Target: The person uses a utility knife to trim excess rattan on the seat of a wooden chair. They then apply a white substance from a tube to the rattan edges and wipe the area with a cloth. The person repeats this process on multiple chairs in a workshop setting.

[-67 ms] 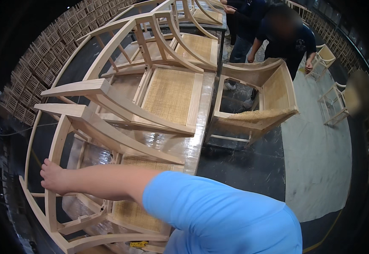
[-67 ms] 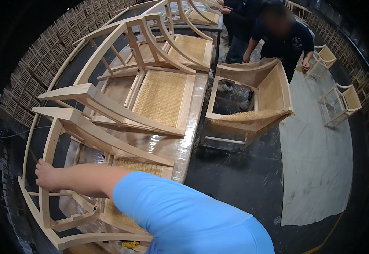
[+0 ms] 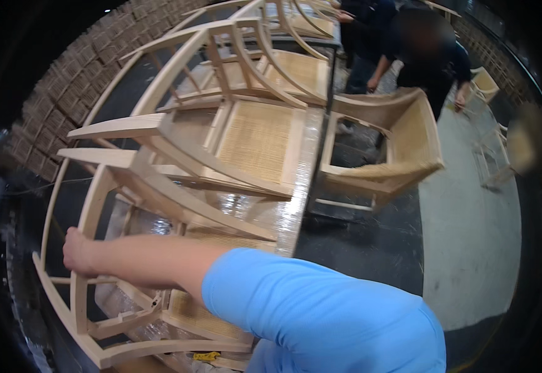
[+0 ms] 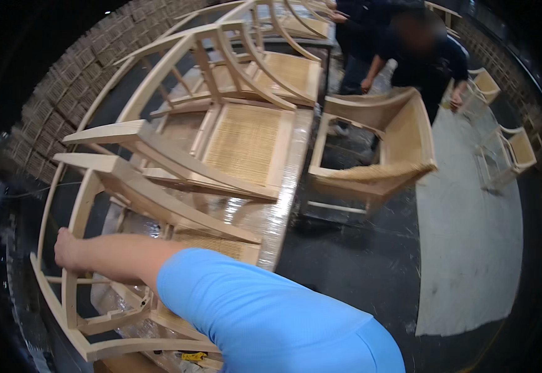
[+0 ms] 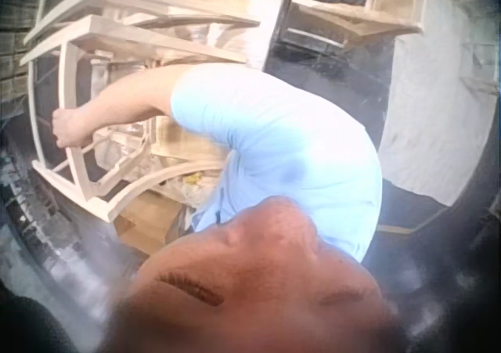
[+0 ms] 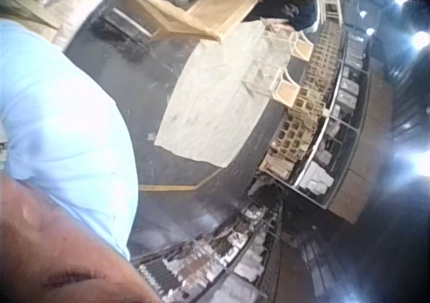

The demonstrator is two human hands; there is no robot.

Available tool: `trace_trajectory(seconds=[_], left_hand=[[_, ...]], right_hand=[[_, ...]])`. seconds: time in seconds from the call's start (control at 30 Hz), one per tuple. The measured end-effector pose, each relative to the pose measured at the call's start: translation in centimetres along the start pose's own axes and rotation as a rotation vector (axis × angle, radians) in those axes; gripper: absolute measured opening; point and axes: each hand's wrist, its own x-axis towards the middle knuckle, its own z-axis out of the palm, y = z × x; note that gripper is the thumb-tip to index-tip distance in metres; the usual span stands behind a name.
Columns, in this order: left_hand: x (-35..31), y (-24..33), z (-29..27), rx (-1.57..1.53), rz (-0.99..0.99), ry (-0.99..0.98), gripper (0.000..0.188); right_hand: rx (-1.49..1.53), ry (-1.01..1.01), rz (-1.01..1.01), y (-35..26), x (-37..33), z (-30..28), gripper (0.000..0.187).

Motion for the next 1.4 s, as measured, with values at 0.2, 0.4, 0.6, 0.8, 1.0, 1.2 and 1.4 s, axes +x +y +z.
trace_trajectory(seconds=[0.2, 0.4, 0.6, 0.8, 1.0, 1.2, 1.4], left_hand=[[-1.3, 0.2, -1.1, -0.112, 0.048, -0.001, 0.062], [-1.6, -1.7, -1.1, -0.197, 0.066, -0.008, 0.063], [-1.6, -3.0, -1.5, -0.246, 0.093, -0.037, 0.063], [-1.6, -5.6, -1.2, -0.303, 0.097, -0.146, 0.063], [-3.7, -12.1, -1.7, -0.476, 0.092, -0.371, 0.063], [-7.5, -14.6, -4.0, -0.438, 0.365, -0.564, 0.063], [-14.4, -0.7, 4.1, -0.062, 0.969, -0.754, 0.062]], right_hand=[[0.096, -0.218, -0.207, 1.4, 1.6, -3.5, 0.031], [0.137, -0.079, -0.317, 1.8, -0.8, -3.6, 0.014], [0.157, -0.115, -0.343, -0.4, -5.8, -6.9, 0.016], [0.132, -0.067, -0.337, -3.7, -13.4, -14.6, 0.02], [0.013, 0.198, -0.382, -11.7, -22.0, -26.4, 0.016], [-0.38, 0.45, -0.326, -19.8, -30.9, -42.4, 0.022], [-0.668, 0.581, -0.199, -23.9, -41.4, -52.5, 0.022]])
